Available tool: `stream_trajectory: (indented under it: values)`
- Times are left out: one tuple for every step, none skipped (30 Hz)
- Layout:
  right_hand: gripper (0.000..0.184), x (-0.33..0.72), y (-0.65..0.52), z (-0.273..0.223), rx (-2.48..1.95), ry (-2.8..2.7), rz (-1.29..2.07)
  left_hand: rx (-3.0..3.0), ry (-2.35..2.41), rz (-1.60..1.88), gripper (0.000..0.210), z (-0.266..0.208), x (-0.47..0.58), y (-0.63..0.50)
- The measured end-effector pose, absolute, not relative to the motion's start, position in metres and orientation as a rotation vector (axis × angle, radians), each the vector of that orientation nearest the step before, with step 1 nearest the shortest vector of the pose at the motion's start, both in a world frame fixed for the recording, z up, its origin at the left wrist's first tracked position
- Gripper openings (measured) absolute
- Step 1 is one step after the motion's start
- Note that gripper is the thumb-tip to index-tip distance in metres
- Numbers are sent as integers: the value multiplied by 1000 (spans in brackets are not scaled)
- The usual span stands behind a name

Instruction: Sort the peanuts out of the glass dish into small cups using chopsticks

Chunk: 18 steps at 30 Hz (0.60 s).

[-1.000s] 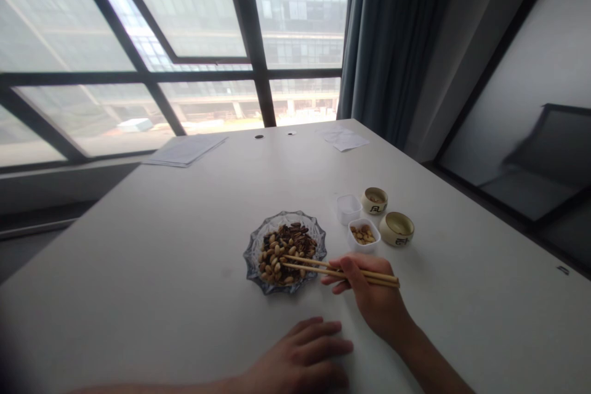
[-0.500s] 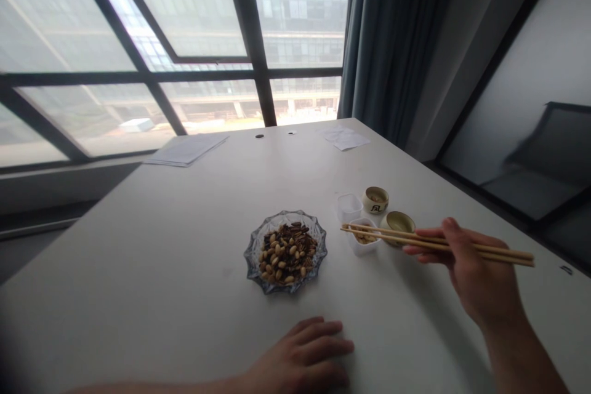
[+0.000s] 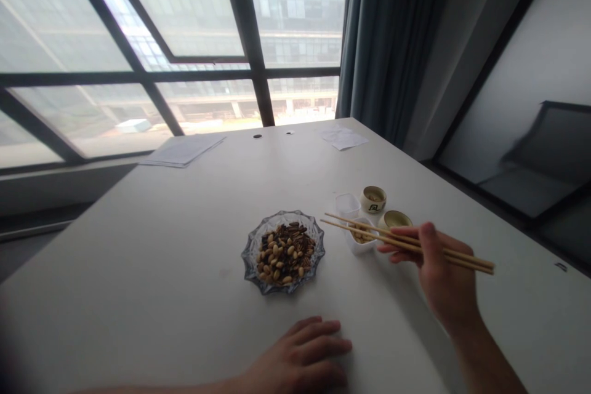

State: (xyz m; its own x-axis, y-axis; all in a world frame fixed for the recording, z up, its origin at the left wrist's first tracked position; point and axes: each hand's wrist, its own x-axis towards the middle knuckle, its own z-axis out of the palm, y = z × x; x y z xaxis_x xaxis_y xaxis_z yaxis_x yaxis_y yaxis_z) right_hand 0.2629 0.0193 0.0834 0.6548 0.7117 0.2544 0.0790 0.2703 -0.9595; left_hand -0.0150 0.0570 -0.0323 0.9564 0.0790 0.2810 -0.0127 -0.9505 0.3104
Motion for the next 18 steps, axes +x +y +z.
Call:
stream_trajectory:
  values:
    - [50, 252, 21, 81, -1243, -814, 545, 2796, 47, 422, 22, -32, -15, 57]
    - [50, 242, 22, 78, -1240, -842, 603, 2793, 46, 426, 22, -33, -15, 57]
    - [51, 231, 23, 75, -1239, -866, 656, 2791, 46, 437, 22, -33, -15, 57]
    - [53, 222, 24, 72, -1238, -886, 702, 2791, 43, 444, 22, -34, -14, 57]
    - [55, 214, 26, 68, -1235, -904, 747, 2796, 39, 451, 23, -35, -14, 57]
    - [57, 208, 27, 64, -1232, -917, 785, 2804, 36, 460, 23, -36, -14, 57]
    - [59, 203, 28, 61, -1228, -926, 819, 2814, 35, 473, 23, -37, -13, 58]
    - [60, 199, 30, 58, -1226, -931, 847, 2823, 38, 490, 23, -38, -13, 58]
    - [61, 197, 31, 55, -1227, -930, 871, 2830, 39, 507, 23, -39, -13, 58]
    - [62, 195, 32, 53, -1227, -925, 890, 2832, 39, 526, 23, -40, -12, 58]
    - [62, 194, 33, 51, -1225, -919, 905, 2830, 42, 553, 22, -41, -12, 57]
    - [62, 192, 34, 50, -1221, -910, 918, 2825, 45, 575, 22, -42, -12, 57]
    - [61, 191, 34, 48, -1214, -900, 930, 2819, 45, 581, 23, -42, -12, 57]
    - [59, 190, 35, 47, -1204, -889, 939, 2813, 44, 574, 24, -43, -12, 57]
    - [57, 189, 36, 46, -1192, -879, 946, 2807, 42, 563, 24, -43, -12, 57]
    - [56, 188, 36, 45, -1184, -869, 953, 2802, 43, 549, 24, -44, -12, 57]
    - [54, 186, 36, 43, -1178, -862, 958, 2798, 42, 534, 24, -44, -12, 57]
    - [53, 185, 37, 41, -1175, -858, 961, 2795, 42, 526, 23, -44, -12, 56]
